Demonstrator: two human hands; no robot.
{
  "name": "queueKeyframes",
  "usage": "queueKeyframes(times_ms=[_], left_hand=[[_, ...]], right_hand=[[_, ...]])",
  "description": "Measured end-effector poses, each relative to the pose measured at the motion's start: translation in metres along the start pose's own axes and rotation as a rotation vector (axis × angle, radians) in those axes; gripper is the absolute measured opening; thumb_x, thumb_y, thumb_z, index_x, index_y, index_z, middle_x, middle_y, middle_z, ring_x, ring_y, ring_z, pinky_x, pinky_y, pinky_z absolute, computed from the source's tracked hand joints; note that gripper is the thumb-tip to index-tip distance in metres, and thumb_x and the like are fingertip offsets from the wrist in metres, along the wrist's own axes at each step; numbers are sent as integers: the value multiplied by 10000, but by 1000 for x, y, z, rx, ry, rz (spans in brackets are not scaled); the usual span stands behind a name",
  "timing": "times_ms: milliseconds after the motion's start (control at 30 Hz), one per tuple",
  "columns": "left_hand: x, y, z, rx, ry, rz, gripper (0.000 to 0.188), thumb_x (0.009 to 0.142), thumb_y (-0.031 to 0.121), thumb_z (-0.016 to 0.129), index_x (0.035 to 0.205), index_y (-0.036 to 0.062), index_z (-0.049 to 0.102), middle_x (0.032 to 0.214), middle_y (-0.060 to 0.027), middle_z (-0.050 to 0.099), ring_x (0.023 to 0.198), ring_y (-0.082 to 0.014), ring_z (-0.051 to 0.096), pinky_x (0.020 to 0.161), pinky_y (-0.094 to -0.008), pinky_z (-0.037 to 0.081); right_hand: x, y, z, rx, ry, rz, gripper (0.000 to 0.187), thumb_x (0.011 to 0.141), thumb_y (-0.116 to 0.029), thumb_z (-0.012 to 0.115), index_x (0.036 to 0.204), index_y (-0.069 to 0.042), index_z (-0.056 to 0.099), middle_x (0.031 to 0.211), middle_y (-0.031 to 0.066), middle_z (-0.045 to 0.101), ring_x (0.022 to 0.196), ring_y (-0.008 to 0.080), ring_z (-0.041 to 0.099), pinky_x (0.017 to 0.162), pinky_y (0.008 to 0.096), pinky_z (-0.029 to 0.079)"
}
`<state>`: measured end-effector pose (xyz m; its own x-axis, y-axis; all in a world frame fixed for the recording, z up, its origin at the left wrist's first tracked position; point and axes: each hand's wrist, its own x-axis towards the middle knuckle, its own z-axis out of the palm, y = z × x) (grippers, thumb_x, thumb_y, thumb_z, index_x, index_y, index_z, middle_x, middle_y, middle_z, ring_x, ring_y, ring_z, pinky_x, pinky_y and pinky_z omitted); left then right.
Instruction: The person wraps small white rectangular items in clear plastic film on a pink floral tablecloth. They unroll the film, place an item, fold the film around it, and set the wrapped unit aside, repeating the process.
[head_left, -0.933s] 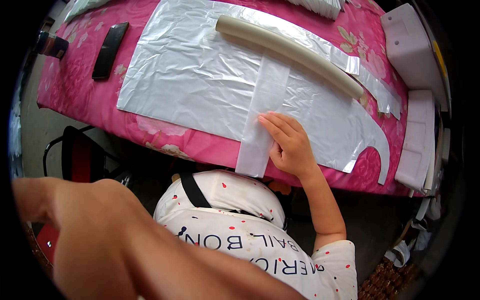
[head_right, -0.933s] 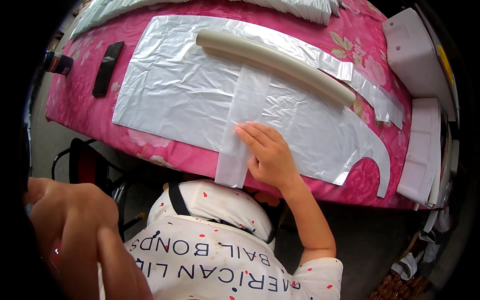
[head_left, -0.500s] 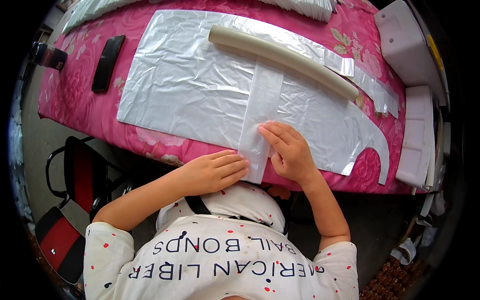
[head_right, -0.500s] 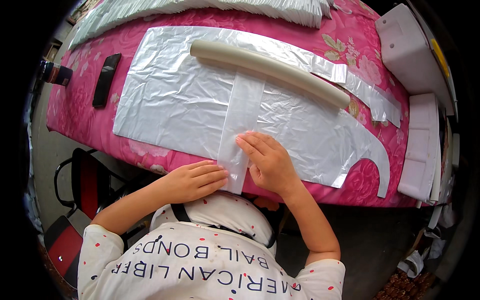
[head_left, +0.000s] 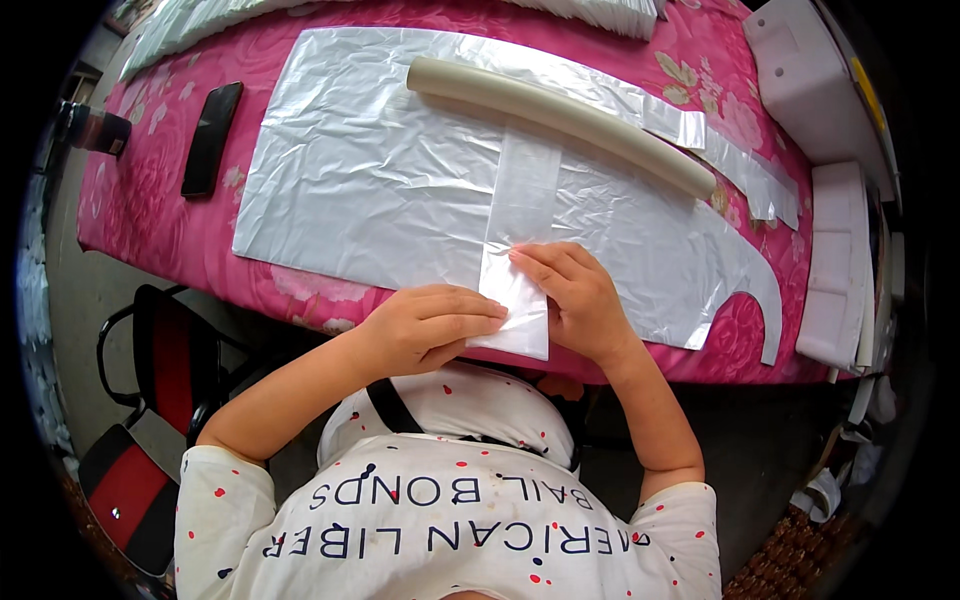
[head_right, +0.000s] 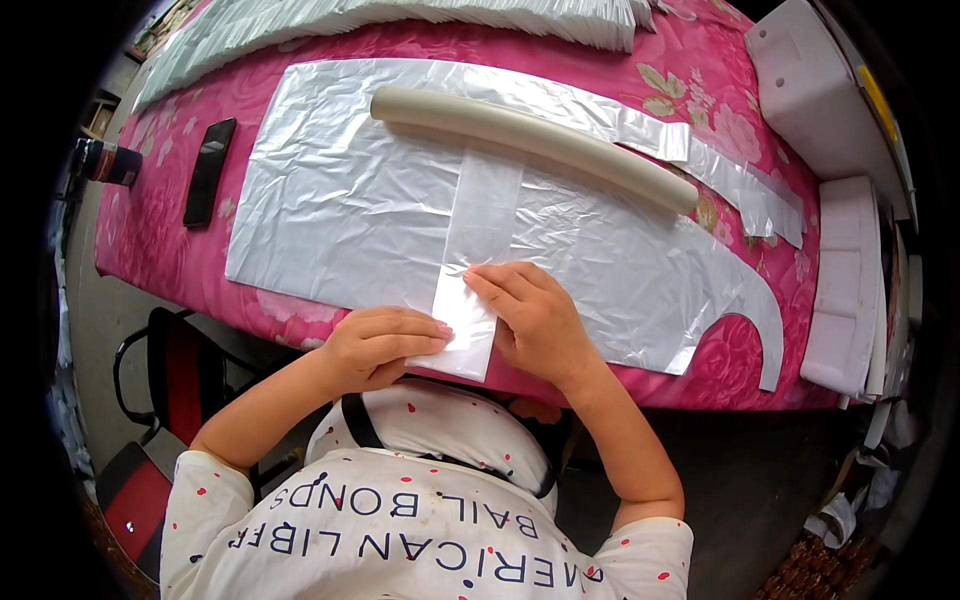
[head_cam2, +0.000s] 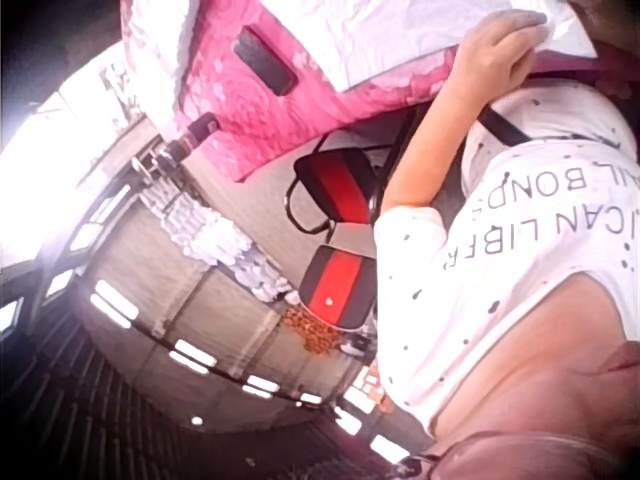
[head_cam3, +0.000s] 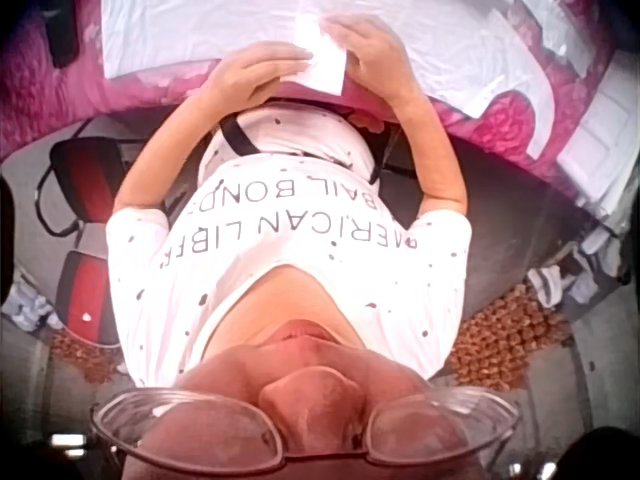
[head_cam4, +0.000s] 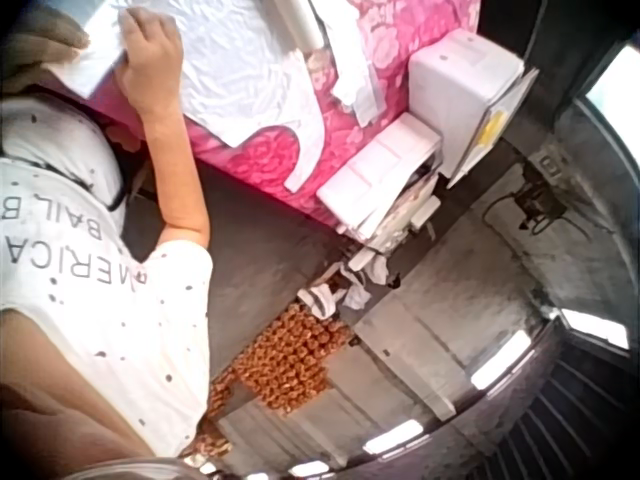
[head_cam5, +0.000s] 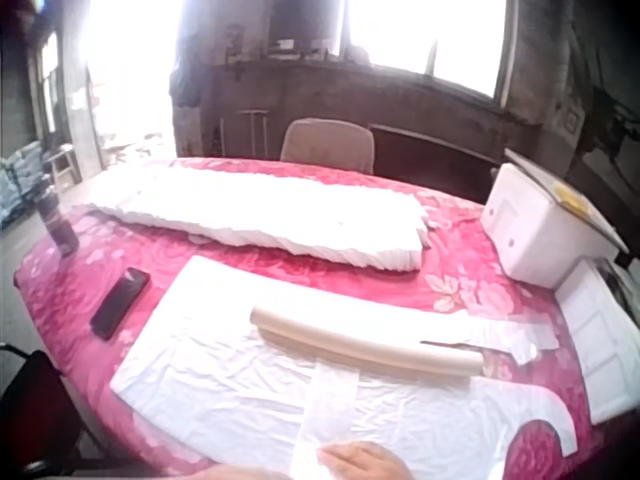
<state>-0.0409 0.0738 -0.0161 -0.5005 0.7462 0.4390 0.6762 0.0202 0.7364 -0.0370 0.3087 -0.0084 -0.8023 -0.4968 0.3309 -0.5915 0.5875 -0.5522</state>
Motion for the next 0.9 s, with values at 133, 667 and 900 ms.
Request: queueKeyframes(times_ms=[133, 667, 900], left_hand=[[23, 0, -6, 371, -170, -103, 672, 647, 163, 674, 1258, 14, 438, 1278, -137, 477, 1191, -275, 452, 1006, -405, 357], [54, -17, 3, 184, 271, -497, 532, 833, 146, 544, 1315, -6, 375, 1268, -198, 466, 1149, -333, 463, 968, -419, 350], [50, -16, 38, 591, -103, -464, 743, 816, 299, 565, 1380, -50, 228, 1459, -202, 197, 1372, -316, 158, 1111, -431, 120]], right_hand=[[-2, 4, 6, -13, 62, 7, 379, 632, 50, 608, 994, -52, 648, 1045, 73, 617, 902, 238, 570, 784, 327, 486], [38, 10, -16, 481, -10, 924, 276, 859, -214, 570, 732, 26, 620, 560, 45, 554, 517, 124, 593, 469, 258, 411], [51, 30, -21, 597, -177, 1064, 284, 859, -235, 588, 716, 10, 602, 595, 23, 555, 490, 81, 538, 471, 232, 421]])
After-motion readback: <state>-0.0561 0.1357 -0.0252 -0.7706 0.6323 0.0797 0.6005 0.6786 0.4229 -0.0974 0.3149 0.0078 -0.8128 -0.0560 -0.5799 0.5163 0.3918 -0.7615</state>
